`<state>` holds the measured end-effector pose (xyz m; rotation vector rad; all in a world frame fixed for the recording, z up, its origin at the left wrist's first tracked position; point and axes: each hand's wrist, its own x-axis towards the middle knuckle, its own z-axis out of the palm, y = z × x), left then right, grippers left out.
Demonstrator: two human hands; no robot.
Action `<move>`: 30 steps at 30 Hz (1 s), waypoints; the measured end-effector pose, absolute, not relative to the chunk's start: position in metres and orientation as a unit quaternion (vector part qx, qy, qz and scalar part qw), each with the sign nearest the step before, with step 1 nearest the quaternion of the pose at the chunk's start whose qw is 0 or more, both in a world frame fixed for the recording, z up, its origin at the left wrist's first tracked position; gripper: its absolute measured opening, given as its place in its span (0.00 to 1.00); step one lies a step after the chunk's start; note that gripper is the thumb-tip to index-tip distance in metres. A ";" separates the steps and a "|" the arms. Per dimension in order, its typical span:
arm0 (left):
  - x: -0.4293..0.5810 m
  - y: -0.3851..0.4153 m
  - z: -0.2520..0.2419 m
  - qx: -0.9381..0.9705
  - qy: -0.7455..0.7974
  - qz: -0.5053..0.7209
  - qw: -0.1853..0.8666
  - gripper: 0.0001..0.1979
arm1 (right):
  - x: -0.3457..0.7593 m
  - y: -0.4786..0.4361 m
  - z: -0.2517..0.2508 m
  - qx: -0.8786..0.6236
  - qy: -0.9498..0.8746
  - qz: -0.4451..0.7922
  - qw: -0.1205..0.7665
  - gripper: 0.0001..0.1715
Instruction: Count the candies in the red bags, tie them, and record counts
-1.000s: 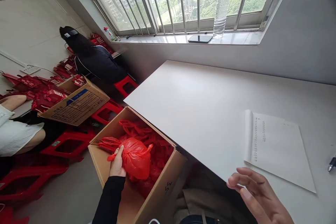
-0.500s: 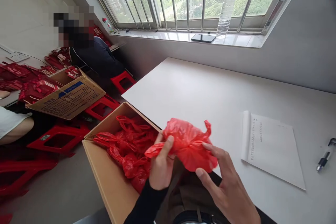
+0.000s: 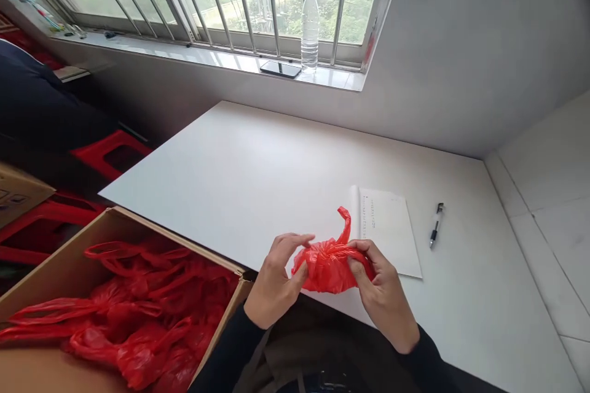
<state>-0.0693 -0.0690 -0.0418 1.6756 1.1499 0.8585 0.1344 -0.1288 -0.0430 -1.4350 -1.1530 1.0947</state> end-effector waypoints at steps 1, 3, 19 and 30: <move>-0.066 -0.065 -0.041 0.692 0.461 0.333 0.446 0.05 | 0.139 -0.129 -0.044 -0.594 -0.462 0.446 0.485 0.11; -0.066 -0.058 -0.044 0.695 0.482 0.329 0.421 0.06 | 0.154 -0.131 -0.047 -0.613 -0.435 0.437 0.494 0.12; -0.055 -0.044 -0.041 0.716 0.473 0.401 0.320 0.06 | 0.177 -0.133 -0.034 -0.683 -0.474 0.312 0.460 0.09; -0.047 -0.071 0.016 0.660 0.518 0.346 0.421 0.09 | 0.176 -0.171 -0.002 -0.672 -0.380 0.114 0.625 0.13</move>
